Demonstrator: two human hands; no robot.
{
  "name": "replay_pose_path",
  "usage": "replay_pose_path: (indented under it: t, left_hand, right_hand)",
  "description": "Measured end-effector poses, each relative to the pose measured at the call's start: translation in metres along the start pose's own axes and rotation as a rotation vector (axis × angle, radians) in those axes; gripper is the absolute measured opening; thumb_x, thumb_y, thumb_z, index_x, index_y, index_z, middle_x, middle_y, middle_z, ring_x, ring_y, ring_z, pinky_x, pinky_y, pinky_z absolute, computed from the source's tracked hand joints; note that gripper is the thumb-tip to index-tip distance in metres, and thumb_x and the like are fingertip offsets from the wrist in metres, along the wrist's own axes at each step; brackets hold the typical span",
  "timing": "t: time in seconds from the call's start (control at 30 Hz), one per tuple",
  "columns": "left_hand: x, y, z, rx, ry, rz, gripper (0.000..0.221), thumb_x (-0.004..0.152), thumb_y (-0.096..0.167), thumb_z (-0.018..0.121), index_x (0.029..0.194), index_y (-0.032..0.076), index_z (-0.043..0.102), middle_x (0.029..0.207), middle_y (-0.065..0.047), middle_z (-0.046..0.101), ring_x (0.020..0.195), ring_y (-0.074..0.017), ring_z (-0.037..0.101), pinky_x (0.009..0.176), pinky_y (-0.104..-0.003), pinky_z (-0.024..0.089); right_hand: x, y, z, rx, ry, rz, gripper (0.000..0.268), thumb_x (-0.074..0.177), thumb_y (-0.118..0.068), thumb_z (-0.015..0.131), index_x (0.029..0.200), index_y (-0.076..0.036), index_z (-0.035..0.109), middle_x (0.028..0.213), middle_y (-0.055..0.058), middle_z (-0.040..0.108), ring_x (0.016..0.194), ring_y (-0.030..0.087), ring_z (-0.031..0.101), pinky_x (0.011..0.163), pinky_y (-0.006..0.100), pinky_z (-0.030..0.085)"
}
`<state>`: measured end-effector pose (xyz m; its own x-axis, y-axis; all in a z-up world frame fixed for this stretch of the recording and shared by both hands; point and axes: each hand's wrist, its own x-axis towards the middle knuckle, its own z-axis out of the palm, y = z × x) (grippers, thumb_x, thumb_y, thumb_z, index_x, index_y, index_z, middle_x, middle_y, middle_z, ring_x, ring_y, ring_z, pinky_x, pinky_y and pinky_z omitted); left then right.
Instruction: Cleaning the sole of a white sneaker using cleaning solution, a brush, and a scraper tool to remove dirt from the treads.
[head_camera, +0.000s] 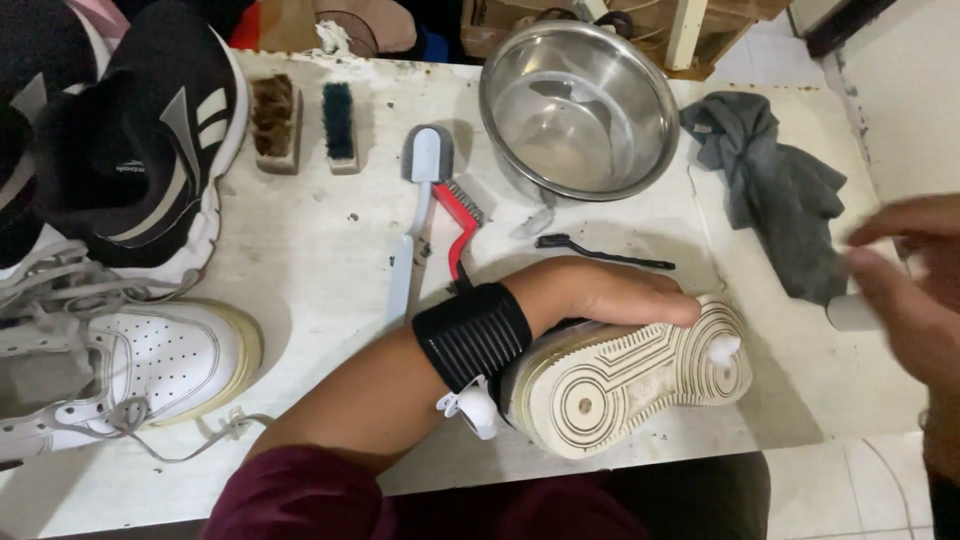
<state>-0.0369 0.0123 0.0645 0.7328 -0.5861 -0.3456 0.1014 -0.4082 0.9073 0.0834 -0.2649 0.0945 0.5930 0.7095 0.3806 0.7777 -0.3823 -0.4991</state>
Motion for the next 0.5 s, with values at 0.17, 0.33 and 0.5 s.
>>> replay_pose_path:
  t: [0.17, 0.33, 0.5]
  left_hand:
    - [-0.014, 0.001, -0.002, 0.109, 0.112, -0.022, 0.072, 0.077, 0.054, 0.032, 0.117, 0.007, 0.070, 0.128, -0.010, 0.072, 0.116, -0.0212, 0.065, 0.096, -0.033, 0.047]
    - [-0.023, -0.013, -0.005, 0.085, 0.184, -0.030, 0.072, 0.078, 0.055, 0.033, 0.120, 0.008, 0.068, 0.131, -0.009, 0.069, 0.118, -0.0203, 0.063, 0.099, -0.033, 0.046]
    - [-0.028, -0.029, -0.010, 0.069, 0.229, -0.037, 0.071, 0.080, 0.055, 0.034, 0.122, 0.009, 0.067, 0.134, -0.008, 0.067, 0.121, -0.0194, 0.061, 0.101, -0.034, 0.044]
  right_hand:
    - [0.106, -0.124, 0.089, -0.211, -0.532, -0.633, 0.027, 0.090, -0.004, 0.061, 0.114, -0.006, 0.074, 0.116, 0.012, 0.072, 0.105, 0.026, 0.068, 0.088, 0.040, 0.056]
    - [0.142, -0.183, 0.163, -0.316, -0.876, -0.863, 0.048, 0.073, 0.016, 0.058, 0.112, -0.009, 0.073, 0.117, 0.003, 0.069, 0.107, 0.024, 0.063, 0.094, 0.042, 0.054]
    - [0.157, -0.169, 0.221, -0.346, -0.917, -1.056, 0.015, 0.078, 0.002, 0.071, 0.074, -0.009, 0.061, 0.082, 0.007, 0.065, 0.074, 0.028, 0.065, 0.058, 0.043, 0.053]
